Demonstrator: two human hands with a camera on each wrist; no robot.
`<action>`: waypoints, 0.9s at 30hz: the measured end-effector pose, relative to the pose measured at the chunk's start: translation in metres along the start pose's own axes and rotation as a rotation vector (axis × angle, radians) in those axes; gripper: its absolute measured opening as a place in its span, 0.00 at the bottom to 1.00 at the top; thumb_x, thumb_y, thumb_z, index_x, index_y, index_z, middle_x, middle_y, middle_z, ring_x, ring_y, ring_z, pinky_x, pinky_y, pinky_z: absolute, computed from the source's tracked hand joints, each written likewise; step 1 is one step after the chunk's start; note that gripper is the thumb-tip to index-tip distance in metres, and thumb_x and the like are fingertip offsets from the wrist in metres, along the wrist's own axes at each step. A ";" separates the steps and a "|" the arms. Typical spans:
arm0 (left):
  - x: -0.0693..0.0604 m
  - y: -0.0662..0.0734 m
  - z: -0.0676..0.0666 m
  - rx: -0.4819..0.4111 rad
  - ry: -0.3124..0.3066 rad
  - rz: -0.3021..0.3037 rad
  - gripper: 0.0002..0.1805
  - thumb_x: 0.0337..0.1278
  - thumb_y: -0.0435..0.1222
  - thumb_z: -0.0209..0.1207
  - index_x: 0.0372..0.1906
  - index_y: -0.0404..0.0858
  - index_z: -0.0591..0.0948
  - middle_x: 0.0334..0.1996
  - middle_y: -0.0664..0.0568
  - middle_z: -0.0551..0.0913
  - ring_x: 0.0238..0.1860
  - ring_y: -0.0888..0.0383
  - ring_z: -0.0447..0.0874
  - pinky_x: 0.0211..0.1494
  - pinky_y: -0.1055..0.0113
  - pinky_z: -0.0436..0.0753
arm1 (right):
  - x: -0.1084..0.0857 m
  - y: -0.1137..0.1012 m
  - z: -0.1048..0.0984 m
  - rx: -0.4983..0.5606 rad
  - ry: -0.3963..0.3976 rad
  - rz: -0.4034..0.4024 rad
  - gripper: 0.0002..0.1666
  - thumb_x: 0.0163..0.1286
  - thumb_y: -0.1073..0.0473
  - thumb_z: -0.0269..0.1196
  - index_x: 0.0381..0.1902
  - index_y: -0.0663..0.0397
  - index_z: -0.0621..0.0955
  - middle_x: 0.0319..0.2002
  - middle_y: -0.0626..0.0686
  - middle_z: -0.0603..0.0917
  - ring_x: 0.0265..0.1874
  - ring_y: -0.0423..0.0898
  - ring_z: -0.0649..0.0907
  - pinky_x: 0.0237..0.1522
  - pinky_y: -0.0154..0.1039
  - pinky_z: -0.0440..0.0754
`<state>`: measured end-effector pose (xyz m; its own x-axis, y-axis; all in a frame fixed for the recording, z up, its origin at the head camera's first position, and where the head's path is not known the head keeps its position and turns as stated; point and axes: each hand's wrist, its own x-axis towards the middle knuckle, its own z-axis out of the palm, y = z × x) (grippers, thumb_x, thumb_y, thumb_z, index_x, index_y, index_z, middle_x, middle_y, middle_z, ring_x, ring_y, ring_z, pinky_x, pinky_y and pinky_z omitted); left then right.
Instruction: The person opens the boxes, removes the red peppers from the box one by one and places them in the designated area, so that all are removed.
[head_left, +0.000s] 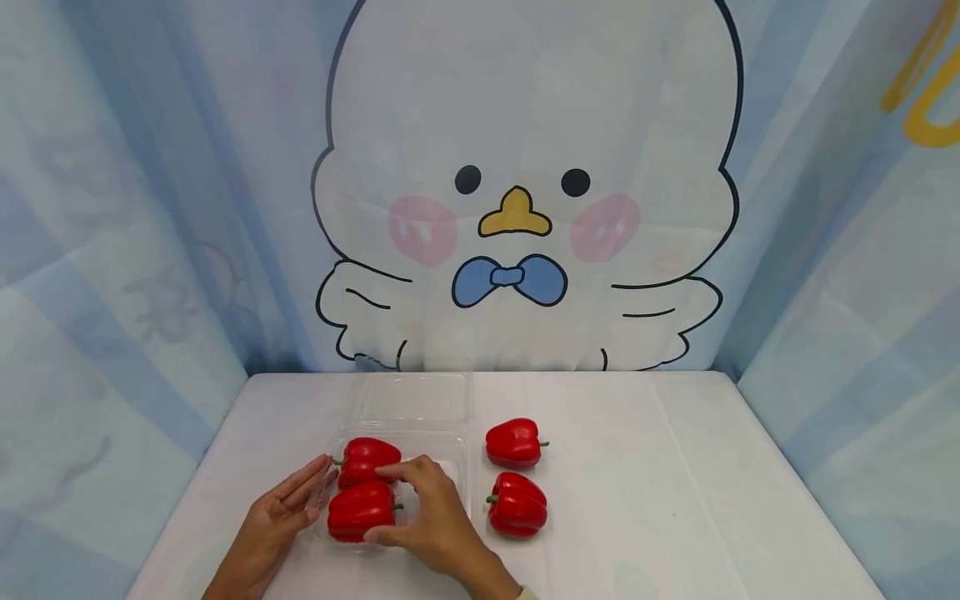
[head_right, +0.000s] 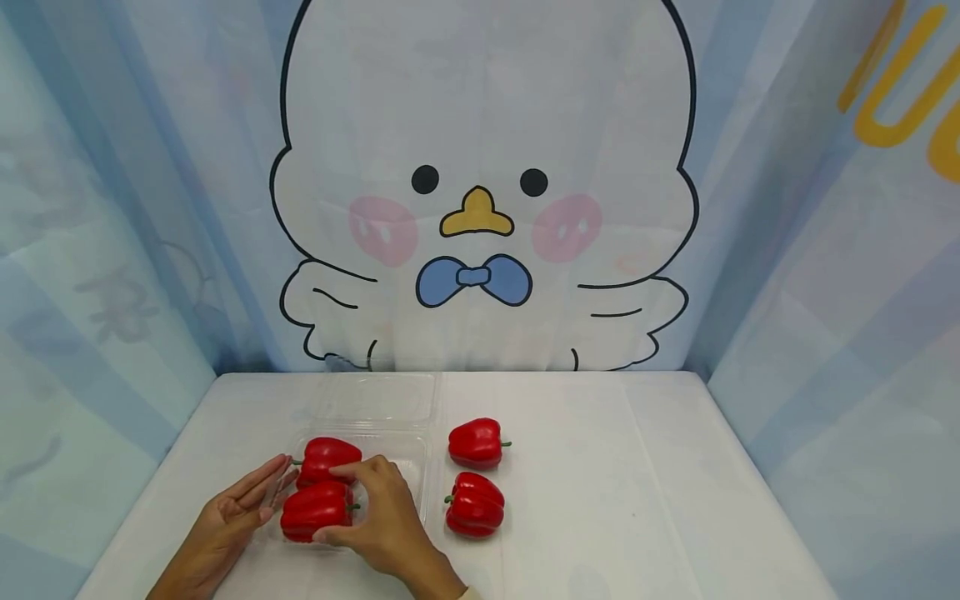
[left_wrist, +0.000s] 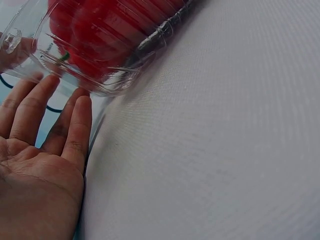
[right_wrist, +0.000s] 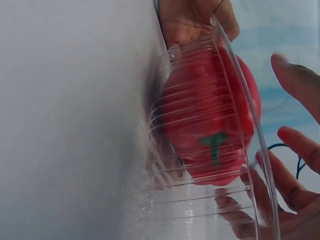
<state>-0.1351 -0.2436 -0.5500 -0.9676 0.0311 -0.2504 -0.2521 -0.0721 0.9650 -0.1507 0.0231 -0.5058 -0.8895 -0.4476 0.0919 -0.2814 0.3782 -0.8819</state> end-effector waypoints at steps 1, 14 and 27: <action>0.000 0.000 0.000 0.001 0.002 -0.001 0.43 0.74 0.40 0.65 0.86 0.45 0.58 0.83 0.58 0.63 0.64 0.81 0.78 0.68 0.73 0.80 | 0.001 0.000 0.001 -0.006 -0.003 0.005 0.39 0.59 0.47 0.82 0.68 0.32 0.81 0.56 0.45 0.83 0.58 0.47 0.80 0.57 0.39 0.87; -0.001 -0.001 0.001 -0.014 -0.004 0.023 0.42 0.75 0.38 0.64 0.85 0.43 0.59 0.78 0.68 0.70 0.64 0.81 0.78 0.65 0.76 0.81 | 0.012 -0.010 0.017 -0.112 -0.019 0.054 0.40 0.54 0.47 0.85 0.65 0.31 0.84 0.52 0.40 0.79 0.55 0.36 0.75 0.52 0.32 0.86; -0.002 0.002 0.001 -0.047 -0.005 0.015 0.42 0.75 0.36 0.64 0.86 0.42 0.58 0.76 0.71 0.71 0.64 0.81 0.78 0.65 0.77 0.81 | 0.021 -0.015 0.027 -0.180 -0.025 0.142 0.40 0.49 0.51 0.86 0.61 0.27 0.85 0.56 0.41 0.76 0.58 0.39 0.74 0.48 0.37 0.90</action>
<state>-0.1332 -0.2429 -0.5478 -0.9712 0.0345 -0.2359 -0.2384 -0.1190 0.9639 -0.1557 -0.0136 -0.5028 -0.9163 -0.3984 -0.0405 -0.2158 0.5765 -0.7881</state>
